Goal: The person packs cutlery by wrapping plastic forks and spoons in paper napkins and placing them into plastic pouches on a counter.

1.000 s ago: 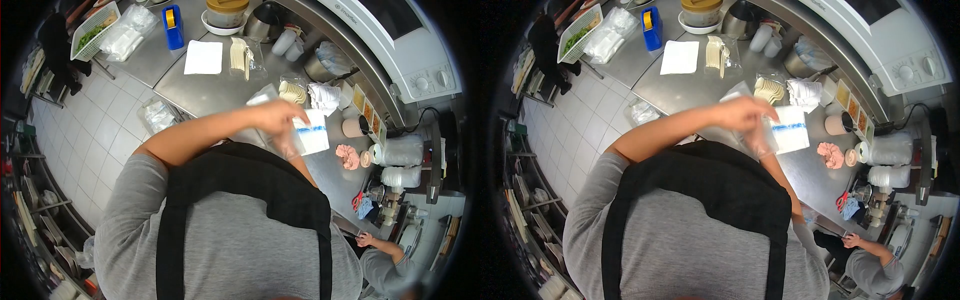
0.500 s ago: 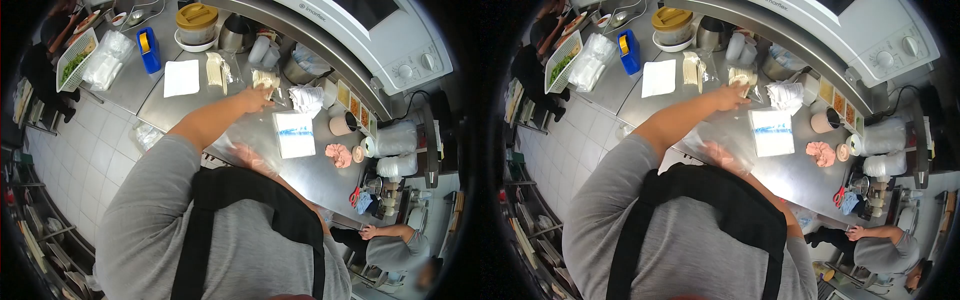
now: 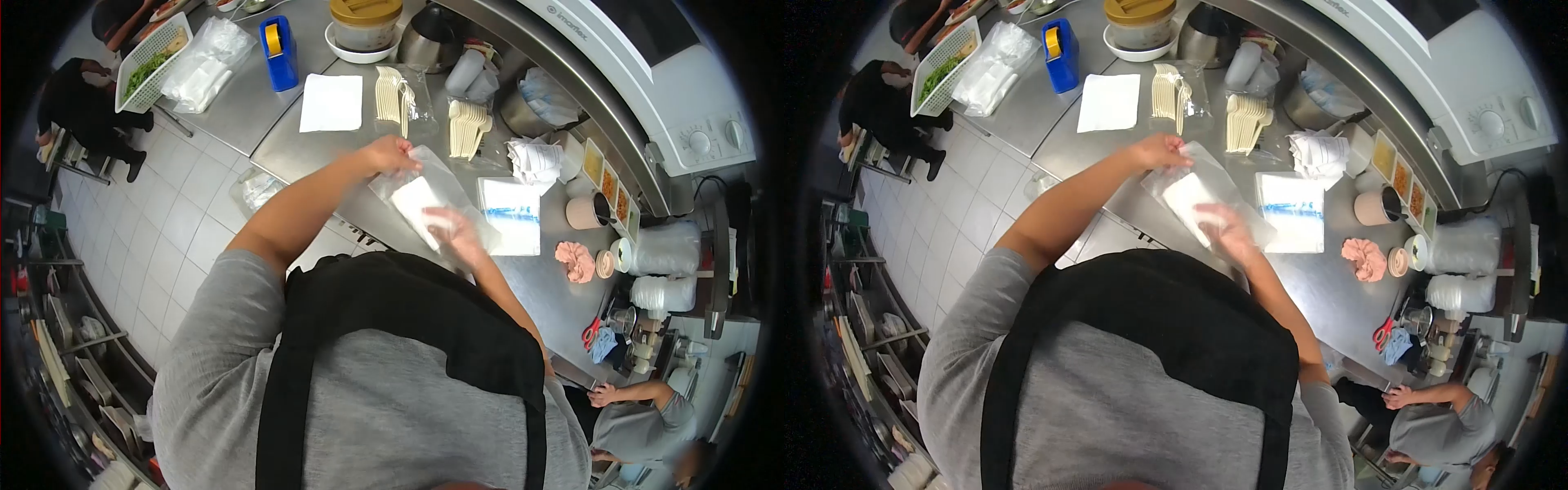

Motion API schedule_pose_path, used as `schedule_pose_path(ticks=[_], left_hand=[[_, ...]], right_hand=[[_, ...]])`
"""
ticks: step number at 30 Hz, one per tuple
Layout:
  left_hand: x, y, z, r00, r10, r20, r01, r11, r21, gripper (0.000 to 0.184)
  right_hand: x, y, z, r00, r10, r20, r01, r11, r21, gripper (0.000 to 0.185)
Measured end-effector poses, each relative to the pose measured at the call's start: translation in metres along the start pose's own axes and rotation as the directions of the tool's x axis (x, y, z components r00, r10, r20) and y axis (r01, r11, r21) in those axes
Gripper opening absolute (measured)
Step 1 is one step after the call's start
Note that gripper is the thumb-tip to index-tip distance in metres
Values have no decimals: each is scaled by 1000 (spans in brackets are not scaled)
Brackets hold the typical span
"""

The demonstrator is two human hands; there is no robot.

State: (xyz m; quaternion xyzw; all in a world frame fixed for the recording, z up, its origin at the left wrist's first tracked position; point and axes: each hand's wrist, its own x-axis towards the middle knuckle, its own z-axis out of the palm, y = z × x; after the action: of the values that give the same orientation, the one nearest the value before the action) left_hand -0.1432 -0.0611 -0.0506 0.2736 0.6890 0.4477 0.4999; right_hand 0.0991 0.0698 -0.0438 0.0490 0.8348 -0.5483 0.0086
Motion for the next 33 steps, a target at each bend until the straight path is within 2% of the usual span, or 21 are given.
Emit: schedule_pose_path(ticks=[1,4,6,9,13,16,18,19,22,24,25,27,28,30,32,33], left_hand=[[-5,3,0,1000,24,10,-23,998,-66,34],[-14,3,-9,993,109,49,-96,972,-213,32],[-3,-18,-21,979,178,104,-148,957,-250,31],[-14,-7,-19,975,217,44,-196,938,-285,32],[-13,-3,-29,986,167,-5,-154,901,-404,37],[-13,-3,-32,971,240,4,-209,854,-476,40],[-16,0,-36,949,314,12,-248,772,-586,42],[-22,4,-36,961,273,37,-216,829,-516,44],[-38,6,-42,983,166,77,-133,937,-322,48],[-35,-5,-49,989,125,85,-102,966,-237,50],[-36,-4,-48,986,157,59,-131,941,-313,49],[-39,-4,-44,977,213,1,-189,870,-455,48],[-39,-6,-45,976,214,47,-180,904,-387,47],[-40,-16,-44,970,203,132,-166,954,-248,45],[-38,-24,-42,974,195,116,-171,966,-193,43],[-37,-28,-41,975,192,109,-173,971,-166,42]], right_hand=[[2,-8,-3,999,-29,25,28,999,19,33],[7,-28,-2,995,94,40,-99,987,124,33],[13,-30,-4,994,74,85,-81,993,81,38],[15,-24,0,994,10,107,-11,1000,7,45],[16,-50,4,990,-50,135,54,998,-28,49],[27,-50,6,968,-6,251,23,998,-65,49],[28,-42,12,982,-62,178,67,997,-23,50],[28,-37,15,986,-88,140,90,996,-4,51],[24,-28,17,990,82,115,-93,992,90,41],[30,-25,14,988,-101,116,115,985,-125,28],[33,-22,12,973,-190,129,216,949,-229,22],[35,-4,12,960,-213,182,212,977,25,25],[37,3,13,951,-230,206,201,968,152,27],[38,17,16,959,-174,225,115,961,252,41],[38,10,19,949,-253,186,222,960,172,55],[36,6,18,921,-361,150,360,932,33,64]])
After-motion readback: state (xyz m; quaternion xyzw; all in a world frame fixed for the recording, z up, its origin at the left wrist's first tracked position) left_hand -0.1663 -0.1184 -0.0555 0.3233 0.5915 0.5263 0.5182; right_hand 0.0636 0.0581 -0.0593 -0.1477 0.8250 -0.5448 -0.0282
